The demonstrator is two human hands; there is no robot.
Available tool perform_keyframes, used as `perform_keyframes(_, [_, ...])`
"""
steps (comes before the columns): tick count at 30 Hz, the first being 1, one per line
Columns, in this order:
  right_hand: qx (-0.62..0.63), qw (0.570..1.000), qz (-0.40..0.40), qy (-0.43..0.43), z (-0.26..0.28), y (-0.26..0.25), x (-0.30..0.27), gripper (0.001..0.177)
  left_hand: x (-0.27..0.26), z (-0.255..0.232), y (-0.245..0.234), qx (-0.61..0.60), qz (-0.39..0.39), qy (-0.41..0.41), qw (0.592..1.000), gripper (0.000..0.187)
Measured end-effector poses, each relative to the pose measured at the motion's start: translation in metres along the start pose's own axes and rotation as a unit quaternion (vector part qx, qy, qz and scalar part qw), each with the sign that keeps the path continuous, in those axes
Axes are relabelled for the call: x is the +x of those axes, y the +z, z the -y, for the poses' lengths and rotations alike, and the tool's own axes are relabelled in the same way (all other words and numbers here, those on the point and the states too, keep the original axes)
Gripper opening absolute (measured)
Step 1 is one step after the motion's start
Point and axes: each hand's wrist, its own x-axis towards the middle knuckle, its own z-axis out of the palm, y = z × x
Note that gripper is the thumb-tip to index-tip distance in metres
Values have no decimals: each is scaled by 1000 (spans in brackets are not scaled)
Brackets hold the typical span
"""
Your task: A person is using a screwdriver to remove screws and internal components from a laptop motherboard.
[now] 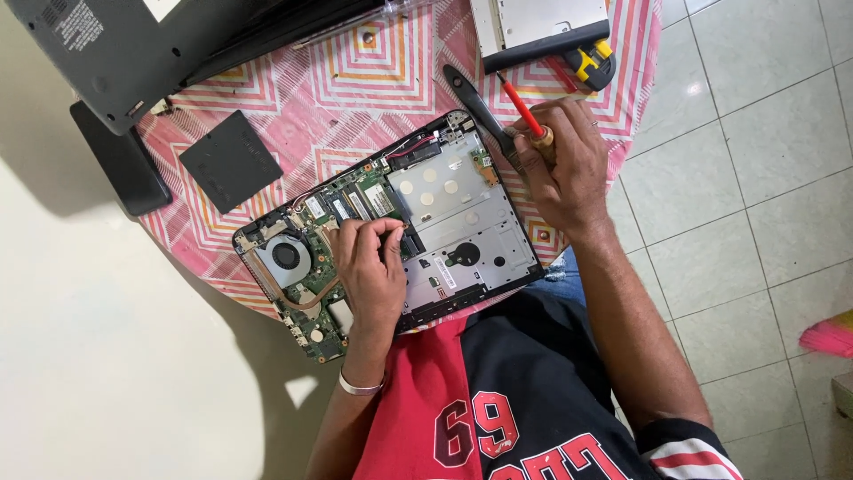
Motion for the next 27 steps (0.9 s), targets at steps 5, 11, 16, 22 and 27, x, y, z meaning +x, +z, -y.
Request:
perform_keyframes(5, [8,1000,8,-3,5,-3,2,9,0,-2,0,15,7,39,999,9])
perform_keyframes(11, [2,1000,-5,-6,1,0,0,9,-4,4,7,22,-16,23,999,12])
perform_keyframes(16, [12,1000,-1,-4,1,-1,-1,10,-4,3,6,8,-25,20,999,11])
perform_keyframes(22, [11,1000,-1,3,3,-2,0,11,-5,4,8,-4,-19,6,1000,11])
perform_keyframes(27, [20,1000,-2,3,4,-3,0,10,-4,4,7,0,-12,2,1000,10])
